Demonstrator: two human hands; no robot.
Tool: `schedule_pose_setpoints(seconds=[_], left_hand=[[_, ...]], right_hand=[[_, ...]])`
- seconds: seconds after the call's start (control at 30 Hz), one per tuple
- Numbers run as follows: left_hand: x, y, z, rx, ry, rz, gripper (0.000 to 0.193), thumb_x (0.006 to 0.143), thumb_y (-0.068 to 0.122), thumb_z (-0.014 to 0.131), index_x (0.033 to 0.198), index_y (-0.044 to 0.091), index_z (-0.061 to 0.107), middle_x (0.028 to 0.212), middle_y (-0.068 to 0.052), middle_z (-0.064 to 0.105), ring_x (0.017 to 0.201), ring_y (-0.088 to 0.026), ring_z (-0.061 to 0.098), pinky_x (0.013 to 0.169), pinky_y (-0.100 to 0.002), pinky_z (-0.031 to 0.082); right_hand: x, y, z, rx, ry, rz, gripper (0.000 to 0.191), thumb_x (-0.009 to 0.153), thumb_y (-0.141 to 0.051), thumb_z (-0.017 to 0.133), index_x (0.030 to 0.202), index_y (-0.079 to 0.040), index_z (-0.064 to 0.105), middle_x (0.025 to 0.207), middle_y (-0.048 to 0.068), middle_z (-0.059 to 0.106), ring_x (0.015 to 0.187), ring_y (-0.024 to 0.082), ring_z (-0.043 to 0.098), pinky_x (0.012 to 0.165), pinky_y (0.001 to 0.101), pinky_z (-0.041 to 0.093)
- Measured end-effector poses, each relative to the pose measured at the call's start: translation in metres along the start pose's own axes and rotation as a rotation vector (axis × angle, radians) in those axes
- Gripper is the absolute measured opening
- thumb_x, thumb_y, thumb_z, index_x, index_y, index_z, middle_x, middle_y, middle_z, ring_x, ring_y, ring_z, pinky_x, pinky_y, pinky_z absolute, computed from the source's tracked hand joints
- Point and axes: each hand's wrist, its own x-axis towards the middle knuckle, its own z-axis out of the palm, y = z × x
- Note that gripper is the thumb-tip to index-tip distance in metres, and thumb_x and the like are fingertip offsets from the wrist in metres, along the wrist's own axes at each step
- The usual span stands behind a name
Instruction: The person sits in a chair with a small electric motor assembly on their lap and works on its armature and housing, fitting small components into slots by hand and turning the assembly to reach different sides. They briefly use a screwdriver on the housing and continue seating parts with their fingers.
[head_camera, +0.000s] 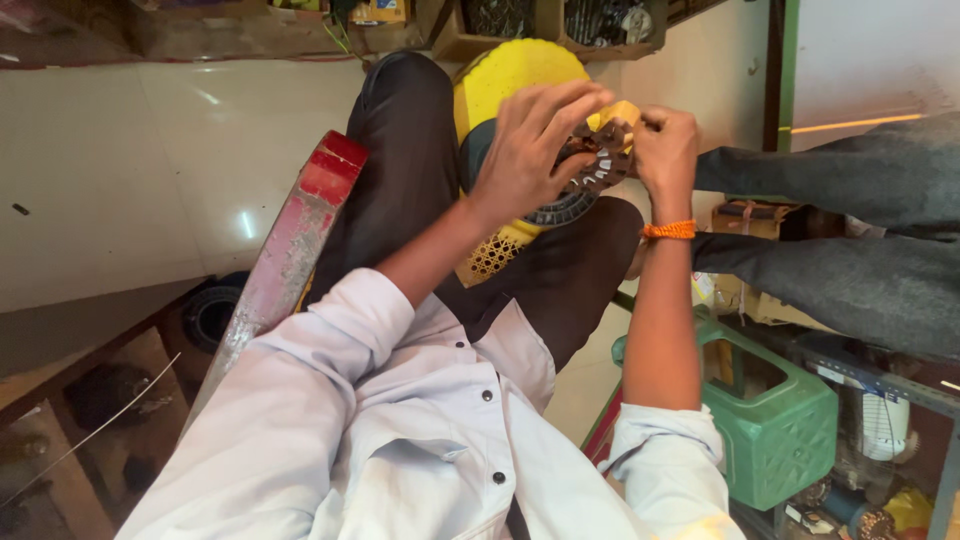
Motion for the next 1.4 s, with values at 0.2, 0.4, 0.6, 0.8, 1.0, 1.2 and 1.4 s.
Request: schedule_pose_setpoints(seconds=[0.2,0.4,0.6,0.8,1.0,1.2,1.4], left_hand=[[0.018,-0.035,0.009,-0.346,-0.396,-0.158,0.107,0.079,0.009,0.089,0.163,0.028,0.025,0.149,-0.008,0.059,0.120,-0.026,0.071,0.099,-0.039,0.056],[0.006,-0.053,0.025,-0.371,-0.382,-0.194,0.098,0.075,0.011,0.094,0.155,0.024,0.039,0.143,-0.009,0.063,0.117,-0.026,0.070,0.098,-0.039,0.056],[0.014,-0.059,0.030,-0.309,-0.462,-0.163,0.068,0.083,0.021,0.094,0.141,0.016,0.059,0.132,-0.006,0.067,0.123,-0.030,0.065,0.106,-0.042,0.050],[-0.007,-0.024,-0.004,-0.025,-0.191,0.224,0.053,0.089,0.017,0.085,0.138,0.025,0.065,0.142,-0.001,0.052,0.131,-0.027,0.051,0.108,-0.043,0.040],[-0.021,-0.009,-0.003,-0.086,-0.207,0.315,0.026,0.086,0.020,0.084,0.110,0.017,0.075,0.119,0.001,0.068,0.109,-0.021,0.059,0.097,-0.040,0.045],[-0.037,0.008,0.016,-0.294,-0.001,-0.124,0.013,0.092,0.011,0.081,0.091,0.007,0.069,0.077,-0.004,0.066,0.066,-0.015,0.063,0.062,-0.030,0.048],[-0.037,0.025,0.035,-0.380,0.164,-0.464,0.014,0.093,0.010,0.076,0.088,0.003,0.065,0.070,-0.005,0.064,0.059,-0.006,0.059,0.056,-0.027,0.048]], right_hand=[[-0.032,-0.033,-0.056,0.575,0.059,0.020,0.012,0.097,-0.006,0.074,0.099,0.005,0.077,0.079,-0.005,0.065,0.070,0.003,0.052,0.060,0.0232,0.039],[-0.072,-0.081,-0.094,0.579,-0.003,0.032,0.012,0.097,-0.007,0.075,0.102,0.004,0.077,0.082,-0.005,0.067,0.071,0.002,0.051,0.062,0.0201,0.039],[-0.113,-0.106,-0.063,0.498,0.092,-0.085,0.009,0.100,-0.006,0.073,0.102,0.003,0.074,0.088,0.001,0.071,0.079,0.006,0.059,0.070,0.0250,0.048],[-0.145,-0.117,-0.016,0.231,0.169,-0.380,0.009,0.091,0.001,0.073,0.100,0.002,0.072,0.095,0.016,0.073,0.084,0.031,0.071,0.079,0.0373,0.056],[-0.155,-0.123,-0.066,0.166,0.034,-0.304,0.008,0.089,-0.003,0.077,0.095,0.000,0.072,0.087,0.013,0.070,0.074,0.030,0.067,0.068,0.0371,0.052],[-0.127,-0.135,-0.112,-0.112,0.085,-0.611,0.009,0.093,-0.006,0.077,0.099,-0.006,0.071,0.093,0.010,0.069,0.084,0.033,0.067,0.077,0.0426,0.052],[-0.032,-0.129,-0.107,-0.142,0.068,-0.672,0.008,0.097,-0.008,0.078,0.104,-0.007,0.074,0.096,0.013,0.070,0.086,0.034,0.068,0.072,0.0425,0.051]])
